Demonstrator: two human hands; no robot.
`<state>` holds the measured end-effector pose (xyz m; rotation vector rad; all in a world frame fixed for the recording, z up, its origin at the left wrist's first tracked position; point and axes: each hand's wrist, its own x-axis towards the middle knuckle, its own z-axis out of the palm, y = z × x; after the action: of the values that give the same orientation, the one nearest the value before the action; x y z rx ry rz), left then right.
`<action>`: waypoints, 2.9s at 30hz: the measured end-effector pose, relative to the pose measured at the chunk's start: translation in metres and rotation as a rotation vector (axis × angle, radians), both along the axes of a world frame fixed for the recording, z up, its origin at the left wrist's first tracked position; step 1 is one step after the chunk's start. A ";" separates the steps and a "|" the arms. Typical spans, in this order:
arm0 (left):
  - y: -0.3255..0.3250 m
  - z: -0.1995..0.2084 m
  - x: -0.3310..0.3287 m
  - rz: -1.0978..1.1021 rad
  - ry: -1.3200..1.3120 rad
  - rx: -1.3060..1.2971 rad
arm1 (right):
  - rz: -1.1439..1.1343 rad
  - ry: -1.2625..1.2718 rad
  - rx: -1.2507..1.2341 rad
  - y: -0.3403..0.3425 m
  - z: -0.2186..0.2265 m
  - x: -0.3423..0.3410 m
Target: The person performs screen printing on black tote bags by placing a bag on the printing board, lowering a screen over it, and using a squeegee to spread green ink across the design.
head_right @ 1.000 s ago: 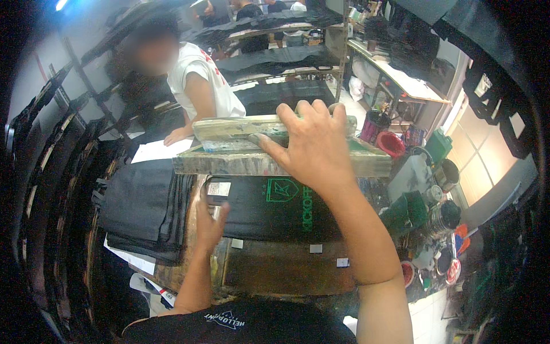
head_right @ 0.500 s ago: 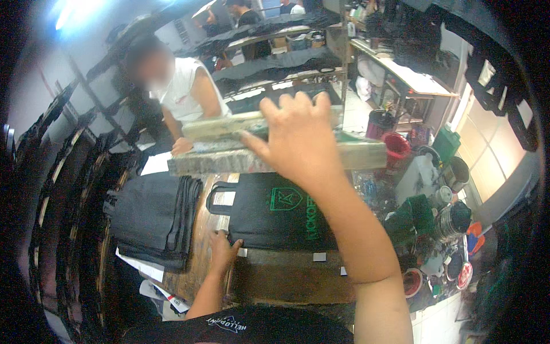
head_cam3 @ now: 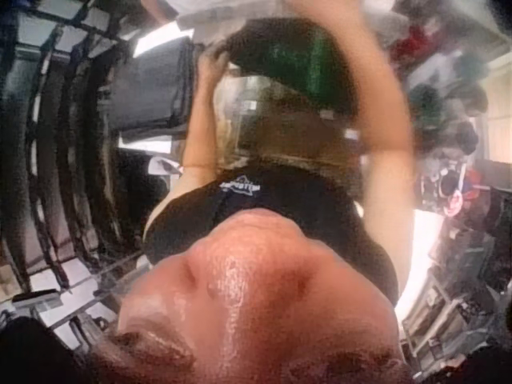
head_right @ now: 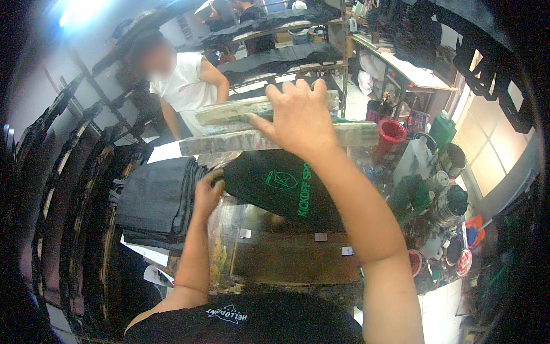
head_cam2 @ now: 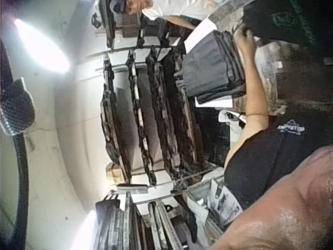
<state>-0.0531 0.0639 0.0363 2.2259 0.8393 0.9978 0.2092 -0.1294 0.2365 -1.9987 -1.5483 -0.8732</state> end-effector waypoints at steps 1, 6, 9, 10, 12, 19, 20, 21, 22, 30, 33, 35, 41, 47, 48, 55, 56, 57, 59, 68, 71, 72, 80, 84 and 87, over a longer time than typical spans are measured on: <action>0.007 0.024 -0.006 0.006 0.000 -0.141 | 0.009 0.002 0.006 0.002 0.001 0.000; 0.036 0.077 -0.055 0.063 -0.081 -0.352 | 0.017 -0.007 -0.013 -0.002 -0.003 -0.002; 0.063 0.090 -0.094 0.113 -0.099 -0.390 | 0.001 -0.019 -0.012 0.001 -0.002 0.000; 0.077 0.091 -0.104 0.139 -0.078 -0.360 | -0.017 -0.020 -0.030 0.001 -0.001 0.001; 0.114 0.085 -0.137 0.158 -0.106 -0.431 | -0.013 -0.019 -0.010 0.003 -0.003 0.004; 0.225 -0.013 -0.281 0.809 -0.190 0.033 | 0.060 -0.002 0.055 0.011 0.005 0.000; 0.218 -0.029 -0.267 0.781 -0.184 -0.001 | 0.024 0.000 0.030 0.009 0.003 0.003; 0.199 -0.039 -0.251 0.753 -0.183 -0.027 | -0.011 -0.001 0.014 0.006 0.001 0.005; 0.170 -0.039 -0.246 0.746 -0.186 -0.041 | -0.024 0.000 0.009 0.007 0.001 0.005; 0.033 -0.050 -0.304 0.533 0.673 0.080 | -0.009 -0.006 0.027 0.014 0.004 -0.002; 0.033 -0.063 -0.304 0.536 0.657 0.134 | -0.022 0.032 -0.016 0.011 0.006 -0.006; 0.033 -0.055 -0.299 0.545 0.704 0.125 | -0.026 0.033 -0.017 0.009 0.004 -0.007; 0.059 -0.033 -0.309 0.489 0.692 0.225 | -0.015 0.001 0.023 0.010 0.002 -0.006; 0.065 -0.058 -0.317 0.469 0.679 0.176 | -0.025 0.025 -0.023 0.007 0.005 -0.009; 0.067 -0.057 -0.316 0.459 0.672 0.161 | -0.023 0.027 -0.021 0.006 0.005 -0.008; 0.087 -0.065 -0.328 0.514 0.549 0.076 | 0.021 -0.003 0.057 0.007 -0.001 -0.006; 0.095 -0.062 -0.339 0.566 0.588 -0.017 | 0.031 0.010 0.050 0.007 -0.001 -0.006; 0.108 -0.057 -0.344 0.609 0.622 -0.113 | 0.034 0.019 0.039 0.007 0.000 -0.005; 0.126 -0.019 -0.335 0.512 0.691 -0.284 | 0.036 0.020 0.034 0.006 0.001 -0.002; 0.025 0.107 -0.189 0.315 0.929 0.223 | 0.030 -0.029 0.033 0.013 0.004 0.008; -0.013 0.081 -0.131 0.187 0.886 0.259 | 0.009 -0.052 0.042 0.013 0.004 0.007; -0.022 0.067 -0.110 0.143 0.856 0.239 | -0.008 -0.039 0.004 0.012 0.006 0.005; -0.116 -0.039 0.083 -0.292 0.833 0.040 | -0.032 -0.023 -0.053 0.015 0.010 0.006; -0.154 -0.064 0.139 -0.304 0.672 0.050 | -0.013 -0.063 0.002 0.018 0.013 0.010; -0.162 -0.055 0.164 -0.362 0.640 0.054 | -0.006 -0.073 0.021 0.017 0.012 0.010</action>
<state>0.1107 -0.0978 -0.0184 2.6550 0.6190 0.1301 0.2191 -0.1120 0.2486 -1.9776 -1.5670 -0.9713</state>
